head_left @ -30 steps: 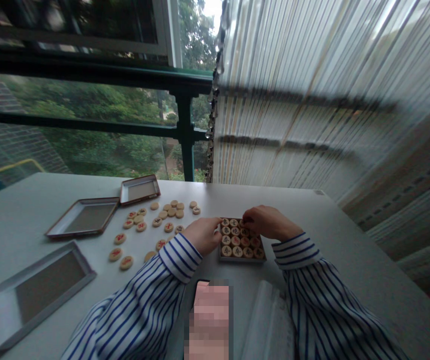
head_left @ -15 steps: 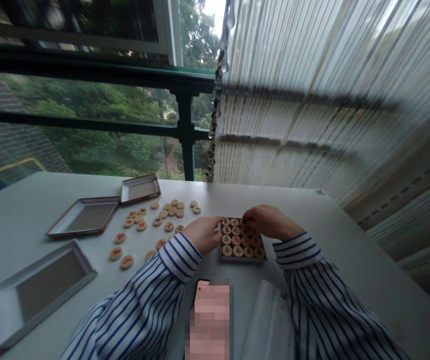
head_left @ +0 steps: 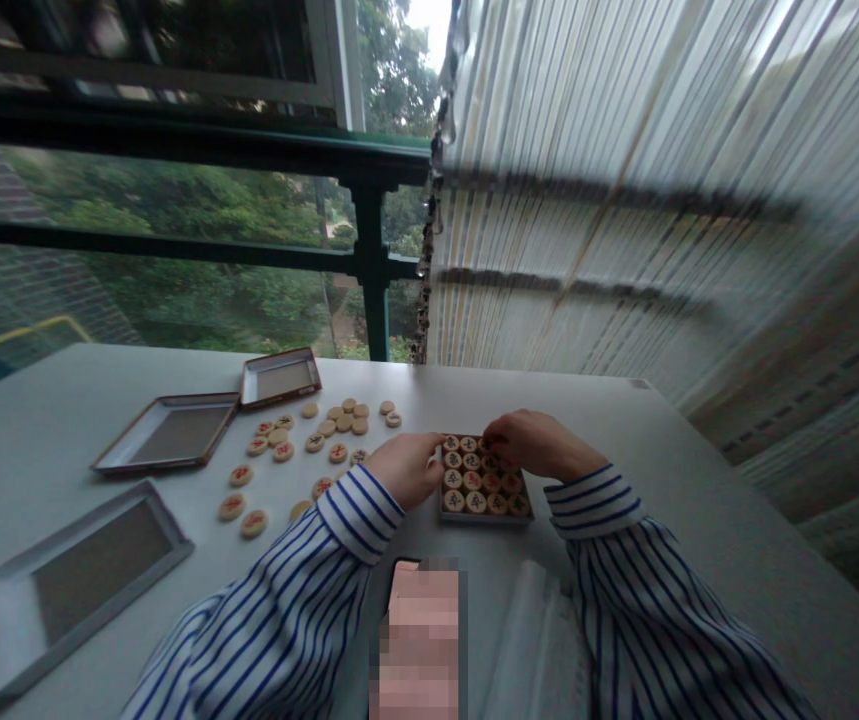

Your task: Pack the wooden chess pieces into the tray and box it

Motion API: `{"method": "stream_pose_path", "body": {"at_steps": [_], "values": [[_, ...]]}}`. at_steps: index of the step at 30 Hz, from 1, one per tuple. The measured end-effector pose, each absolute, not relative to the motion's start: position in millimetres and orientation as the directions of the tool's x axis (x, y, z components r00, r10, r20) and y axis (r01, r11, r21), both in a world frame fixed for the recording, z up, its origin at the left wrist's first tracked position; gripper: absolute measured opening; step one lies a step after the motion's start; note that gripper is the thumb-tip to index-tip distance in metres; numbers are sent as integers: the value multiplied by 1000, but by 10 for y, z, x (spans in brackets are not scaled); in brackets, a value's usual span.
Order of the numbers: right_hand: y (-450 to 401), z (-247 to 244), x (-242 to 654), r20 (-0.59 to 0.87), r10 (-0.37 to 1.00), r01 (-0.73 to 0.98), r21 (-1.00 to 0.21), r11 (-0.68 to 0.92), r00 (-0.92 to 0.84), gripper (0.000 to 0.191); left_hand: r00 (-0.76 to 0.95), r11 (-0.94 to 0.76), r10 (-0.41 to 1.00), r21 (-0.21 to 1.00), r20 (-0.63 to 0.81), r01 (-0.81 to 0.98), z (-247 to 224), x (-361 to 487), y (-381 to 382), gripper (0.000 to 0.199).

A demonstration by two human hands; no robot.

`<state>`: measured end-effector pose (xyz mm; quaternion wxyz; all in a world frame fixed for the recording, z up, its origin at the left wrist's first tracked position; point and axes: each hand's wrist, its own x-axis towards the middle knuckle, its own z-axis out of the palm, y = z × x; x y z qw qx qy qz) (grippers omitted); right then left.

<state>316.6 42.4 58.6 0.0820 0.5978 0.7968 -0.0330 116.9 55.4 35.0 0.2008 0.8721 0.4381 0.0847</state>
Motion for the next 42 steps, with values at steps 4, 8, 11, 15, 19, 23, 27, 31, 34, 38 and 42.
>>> {"method": "stream_pose_path", "body": {"at_steps": [4, 8, 11, 15, 19, 23, 27, 31, 34, 38, 42], "values": [[410, 603, 3147, -185, 947, 959, 53, 278, -264, 28, 594, -527, 803, 422, -37, 738, 351, 1171, 555, 43], [403, 612, 3139, -177, 946, 958, 50, 284, -271, 27, 602, -539, 798, 422, -21, 729, 336, 1168, 561, 44], [408, 609, 3141, -195, 944, 958, 54, 281, -266, 27, 606, -544, 795, 417, -20, 728, 333, 1167, 563, 44], [415, 596, 3153, -181, 943, 955, 49, 292, -280, 27, 605, -541, 796, 414, -29, 732, 342, 1167, 559, 43], [420, 586, 3163, -173, 941, 953, 35, 301, -291, 27, 602, -540, 798, 415, -24, 732, 361, 1170, 546, 43], [421, 583, 3160, -178, 941, 954, 37, 298, -287, 28, 604, -541, 797, 423, -19, 727, 369, 1169, 539, 44], [416, 588, 3158, -171, 940, 951, 39, 306, -296, 28, 619, -555, 785, 427, -16, 714, 347, 1166, 550, 43], [415, 587, 3163, -163, 939, 949, 39, 312, -302, 28, 612, -553, 791, 423, -6, 718, 329, 1165, 559, 43], [417, 583, 3162, -165, 938, 949, 36, 314, -304, 27, 609, -548, 793, 418, -15, 725, 324, 1166, 560, 43], [417, 583, 3157, -173, 940, 951, 38, 306, -296, 27, 613, -553, 790, 413, -17, 723, 308, 1167, 570, 43], [403, 607, 3172, -155, 945, 953, 45, 298, -288, 28, 619, -559, 786, 408, -18, 722, 298, 1166, 578, 44]]}}
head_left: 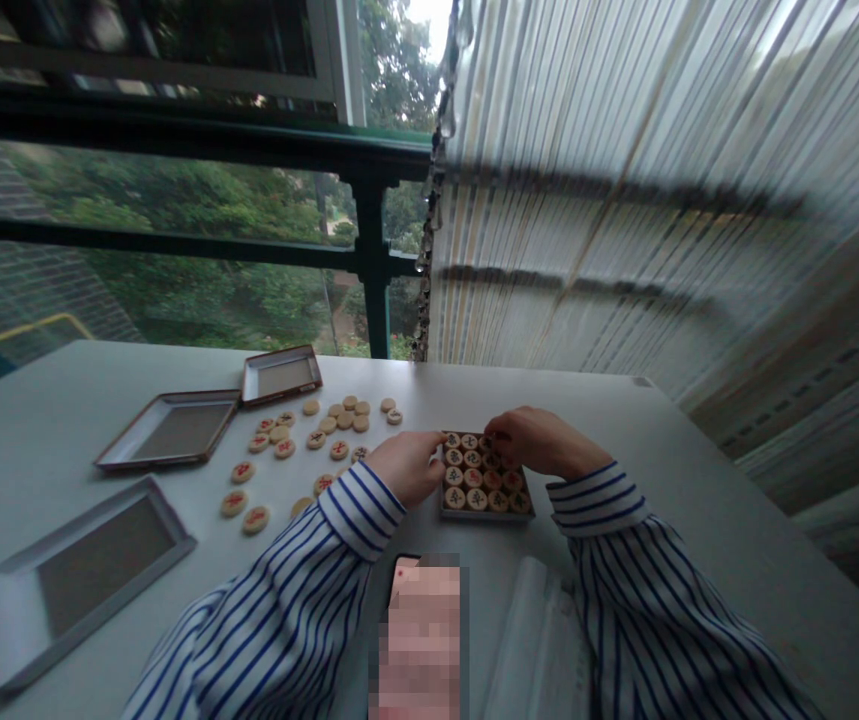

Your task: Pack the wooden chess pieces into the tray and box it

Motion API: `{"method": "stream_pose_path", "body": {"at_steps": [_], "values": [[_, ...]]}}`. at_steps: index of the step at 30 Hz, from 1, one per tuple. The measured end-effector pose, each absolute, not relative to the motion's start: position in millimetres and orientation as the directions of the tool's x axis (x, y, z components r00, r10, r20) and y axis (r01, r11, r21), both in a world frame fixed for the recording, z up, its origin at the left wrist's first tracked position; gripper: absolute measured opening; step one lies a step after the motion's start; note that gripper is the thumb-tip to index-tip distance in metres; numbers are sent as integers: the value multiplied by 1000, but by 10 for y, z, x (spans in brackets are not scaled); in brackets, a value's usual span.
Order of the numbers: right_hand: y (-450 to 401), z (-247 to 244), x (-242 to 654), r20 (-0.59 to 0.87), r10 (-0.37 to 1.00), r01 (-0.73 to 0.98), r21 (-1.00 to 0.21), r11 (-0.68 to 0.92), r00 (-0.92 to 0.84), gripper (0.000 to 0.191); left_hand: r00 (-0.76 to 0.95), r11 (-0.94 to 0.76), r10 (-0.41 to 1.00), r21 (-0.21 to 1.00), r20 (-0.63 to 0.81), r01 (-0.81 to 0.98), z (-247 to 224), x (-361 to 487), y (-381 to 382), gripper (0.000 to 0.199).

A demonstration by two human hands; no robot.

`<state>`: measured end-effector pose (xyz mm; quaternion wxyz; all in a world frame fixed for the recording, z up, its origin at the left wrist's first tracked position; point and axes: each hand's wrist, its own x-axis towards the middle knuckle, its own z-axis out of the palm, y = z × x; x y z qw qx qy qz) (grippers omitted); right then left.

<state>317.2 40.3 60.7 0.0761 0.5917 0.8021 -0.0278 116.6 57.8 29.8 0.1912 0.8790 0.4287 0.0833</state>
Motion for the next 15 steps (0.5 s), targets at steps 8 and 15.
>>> {"method": "stream_pose_path", "body": {"at_steps": [8, 15], "values": [[331, 697, 3192, -156, 941, 953, -9, 304, -302, 29, 617, -559, 787, 420, -3, 715, 335, 1163, 559, 41], [318, 689, 3141, -229, 914, 942, -48, 332, -334, 32, 617, -554, 787, 426, -13, 715, 360, 1164, 553, 40]]}}
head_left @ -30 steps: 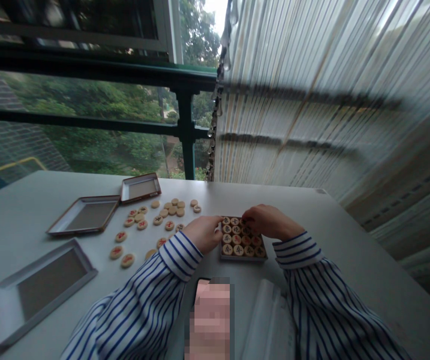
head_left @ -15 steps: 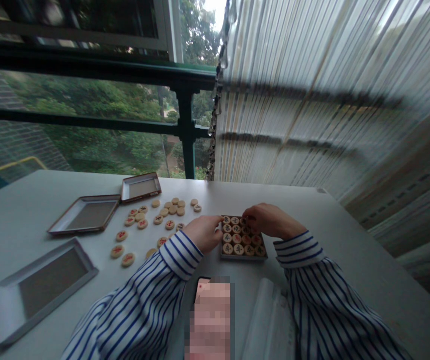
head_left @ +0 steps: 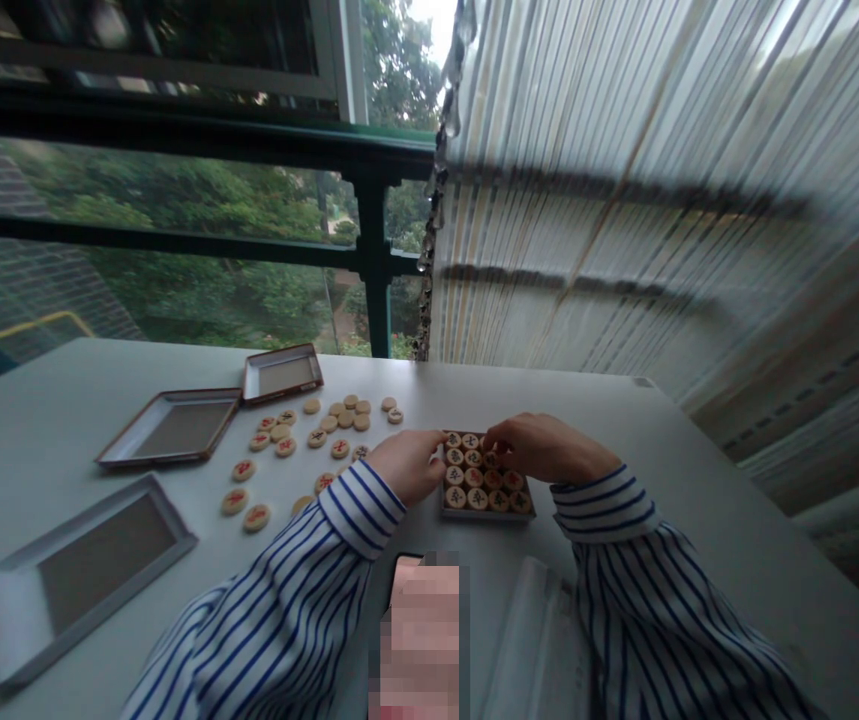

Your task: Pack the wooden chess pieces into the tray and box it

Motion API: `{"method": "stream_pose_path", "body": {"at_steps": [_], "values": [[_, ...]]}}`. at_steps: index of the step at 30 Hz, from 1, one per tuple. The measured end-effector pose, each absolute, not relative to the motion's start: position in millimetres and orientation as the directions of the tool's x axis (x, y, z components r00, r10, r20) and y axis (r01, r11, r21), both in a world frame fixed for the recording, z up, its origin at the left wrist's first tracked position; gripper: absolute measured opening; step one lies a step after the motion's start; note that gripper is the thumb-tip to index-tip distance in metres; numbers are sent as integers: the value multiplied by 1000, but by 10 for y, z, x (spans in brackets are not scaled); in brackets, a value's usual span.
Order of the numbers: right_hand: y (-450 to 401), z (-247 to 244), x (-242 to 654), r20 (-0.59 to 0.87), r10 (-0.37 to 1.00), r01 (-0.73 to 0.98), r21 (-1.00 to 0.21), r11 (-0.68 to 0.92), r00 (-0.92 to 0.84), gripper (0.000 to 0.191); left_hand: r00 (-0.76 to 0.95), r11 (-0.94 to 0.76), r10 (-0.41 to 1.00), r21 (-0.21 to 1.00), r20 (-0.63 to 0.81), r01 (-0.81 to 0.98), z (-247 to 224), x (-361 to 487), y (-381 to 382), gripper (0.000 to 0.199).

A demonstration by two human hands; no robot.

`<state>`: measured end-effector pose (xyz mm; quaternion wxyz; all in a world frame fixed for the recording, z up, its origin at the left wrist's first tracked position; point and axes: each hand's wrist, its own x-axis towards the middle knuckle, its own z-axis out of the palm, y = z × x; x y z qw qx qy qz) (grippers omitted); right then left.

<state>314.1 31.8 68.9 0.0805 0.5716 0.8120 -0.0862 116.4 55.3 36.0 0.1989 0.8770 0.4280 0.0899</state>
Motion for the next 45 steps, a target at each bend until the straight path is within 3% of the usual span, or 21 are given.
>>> {"method": "stream_pose_path", "body": {"at_steps": [25, 29, 34, 45], "values": [[306, 699, 3082, -285, 906, 946, -5, 325, -313, 28, 615, -543, 787, 424, -42, 725, 364, 1153, 561, 43], [300, 728, 3110, -247, 917, 948, -16, 318, -312, 29, 618, -548, 785, 420, -42, 724, 362, 1153, 564, 43], [313, 739, 3111, -154, 946, 952, 73, 298, -284, 29, 626, -557, 778, 418, -39, 718, 370, 1153, 561, 42], [347, 674, 3048, -164, 949, 951, 110, 288, -268, 29, 601, -537, 798, 397, -46, 744, 371, 1146, 558, 43]]}}
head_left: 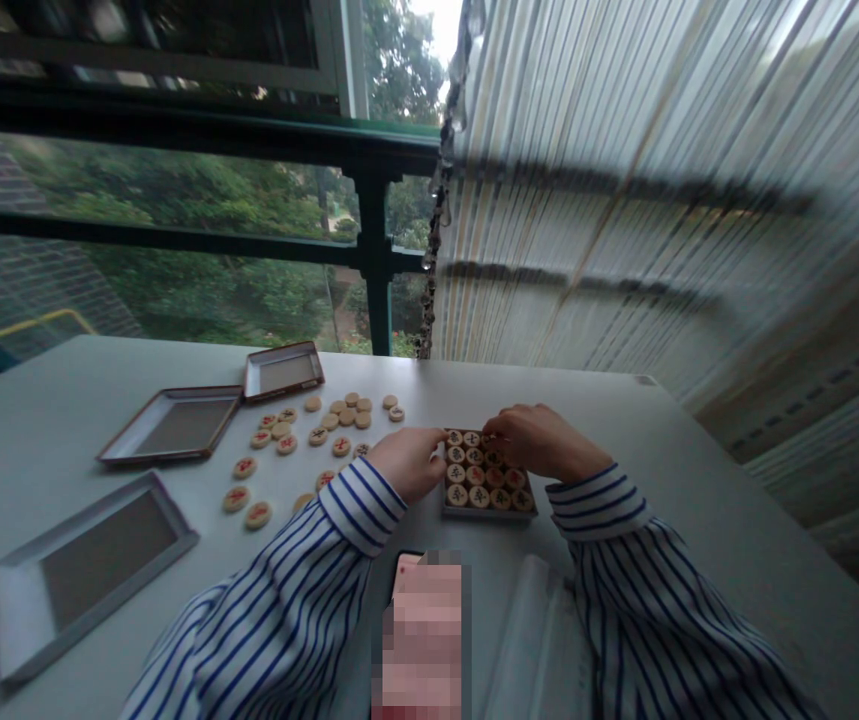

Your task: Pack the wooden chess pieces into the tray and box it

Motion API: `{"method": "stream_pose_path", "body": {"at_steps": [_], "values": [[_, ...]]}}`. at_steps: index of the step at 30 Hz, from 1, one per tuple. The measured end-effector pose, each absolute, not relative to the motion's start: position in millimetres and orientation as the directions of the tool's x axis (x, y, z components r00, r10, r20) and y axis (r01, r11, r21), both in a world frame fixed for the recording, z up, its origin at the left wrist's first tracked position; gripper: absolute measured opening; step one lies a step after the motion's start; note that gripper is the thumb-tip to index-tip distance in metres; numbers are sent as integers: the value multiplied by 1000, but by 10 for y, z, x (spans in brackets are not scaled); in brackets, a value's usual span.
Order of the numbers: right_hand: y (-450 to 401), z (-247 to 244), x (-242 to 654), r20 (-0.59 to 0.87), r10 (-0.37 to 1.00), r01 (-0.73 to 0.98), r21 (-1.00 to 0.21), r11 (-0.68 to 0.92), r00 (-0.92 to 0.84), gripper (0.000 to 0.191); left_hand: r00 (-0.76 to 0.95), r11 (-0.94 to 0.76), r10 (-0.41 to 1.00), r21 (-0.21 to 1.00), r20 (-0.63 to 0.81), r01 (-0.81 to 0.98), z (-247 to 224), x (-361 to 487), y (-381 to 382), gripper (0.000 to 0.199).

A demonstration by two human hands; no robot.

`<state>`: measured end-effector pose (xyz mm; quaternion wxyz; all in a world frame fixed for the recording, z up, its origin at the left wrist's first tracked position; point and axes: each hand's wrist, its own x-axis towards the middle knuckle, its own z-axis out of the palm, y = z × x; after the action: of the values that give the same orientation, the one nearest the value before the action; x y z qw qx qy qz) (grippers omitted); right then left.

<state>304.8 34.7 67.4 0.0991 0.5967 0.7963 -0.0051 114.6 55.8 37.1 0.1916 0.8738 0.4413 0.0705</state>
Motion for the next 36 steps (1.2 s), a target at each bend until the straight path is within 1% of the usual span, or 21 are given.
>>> {"method": "stream_pose_path", "body": {"at_steps": [11, 14, 18, 20, 26, 30, 33, 36], "values": [[347, 666, 3048, -174, 949, 951, 115, 286, -264, 29, 598, -526, 799, 412, -60, 744, 373, 1157, 551, 44], [350, 674, 3069, -169, 949, 952, 112, 286, -265, 29, 606, -538, 795, 419, -35, 731, 376, 1131, 578, 45], [343, 702, 3092, -99, 959, 954, 112, 277, -267, 29, 569, -513, 822, 432, -1, 742, 430, 1001, 693, 45], [338, 720, 3079, -51, 961, 953, 121, 277, -273, 29, 524, -483, 851, 429, 26, 763, 484, 902, 764, 46], [325, 742, 2976, 92, 956, 955, 130, 267, -279, 29, 398, -377, 915, 477, 60, 794, 627, 585, 916, 45], [307, 733, 2919, 181, 938, 953, 121, 278, -296, 28, 352, -342, 931, 551, 91, 761, 673, 390, 992, 46], [288, 730, 2873, 198, 927, 947, 108, 302, -318, 28, 308, -312, 944, 629, 120, 712, 731, 286, 1009, 48], [271, 733, 2825, 199, 917, 938, 100, 332, -345, 27, 275, -294, 952, 667, 138, 684, 806, 214, 974, 47]]}}
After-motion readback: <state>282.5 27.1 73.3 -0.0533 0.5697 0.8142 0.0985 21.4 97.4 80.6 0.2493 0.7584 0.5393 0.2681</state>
